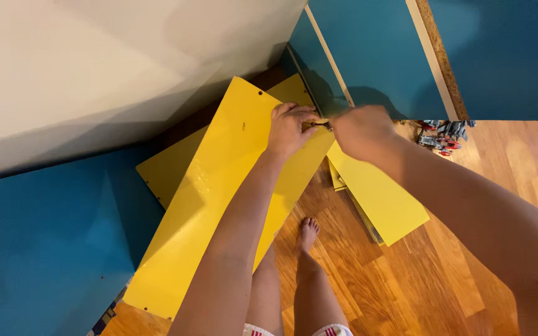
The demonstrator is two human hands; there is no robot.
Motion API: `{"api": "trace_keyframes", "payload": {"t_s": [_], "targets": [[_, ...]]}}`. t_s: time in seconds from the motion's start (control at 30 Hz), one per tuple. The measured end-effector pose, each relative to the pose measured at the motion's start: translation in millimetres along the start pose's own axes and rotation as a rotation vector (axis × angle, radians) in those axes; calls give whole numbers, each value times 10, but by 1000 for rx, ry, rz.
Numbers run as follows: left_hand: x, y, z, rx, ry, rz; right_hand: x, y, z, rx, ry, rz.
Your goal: The person assembles a yellow flat-pack furniture unit by hand, using a screwdriver to tighten screws into pre-drilled holes on the panels. The person repeatedly reaches for screws and fastens them, then lifts and repositions the panels to continue assembly.
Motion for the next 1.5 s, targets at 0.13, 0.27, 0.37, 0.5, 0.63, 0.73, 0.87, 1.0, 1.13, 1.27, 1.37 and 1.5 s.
{"api": "trace_keyframes", "payload": {"t_s": [0.13,0.27,0.37,0.5,0.63,0.73,0.87,1.0,1.13,1.27,1.37,1.5], "targets": [[21,-12,50,-13,35,10,-54,99,287,-168,278,-262],[34,15,42,11,51,-21,95,-126,216,54,-26,87],[2,27,47,17,77,-37,55,-243,35,211,-318,181],[-25,16,18,12,75,-51,141,-161,84,144,38,226],[-38,23,3,15,82,-32,121,-52,379,-137,273,-185],[-35,38,-10,47,43,-45,176,-223,171,2,31,-60],[8,61,13,48,15,-66,213,-414,-125,199,-337,185],[11,34,21,50,17,-77,194,-354,-82,301,-313,235],[6,29,18,50,55,-59,149,-211,334,22,171,78],[3,56,5,58,47,-72,45,-157,309,18,62,-55],[-18,45,-3,61,20,-94,23,-287,63,238,-213,161],[-10,61,-15,69,-27,-102,18,-360,25,326,-251,303]]}}
Point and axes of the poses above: each hand's wrist, its own y-axis away from the middle knuckle, its own x-axis out of the palm, z = x × y, the point moved 6 cm from there along -y, towards the middle knuckle, and after that the axes turned 10 degrees about z, right-handed, at the moved point
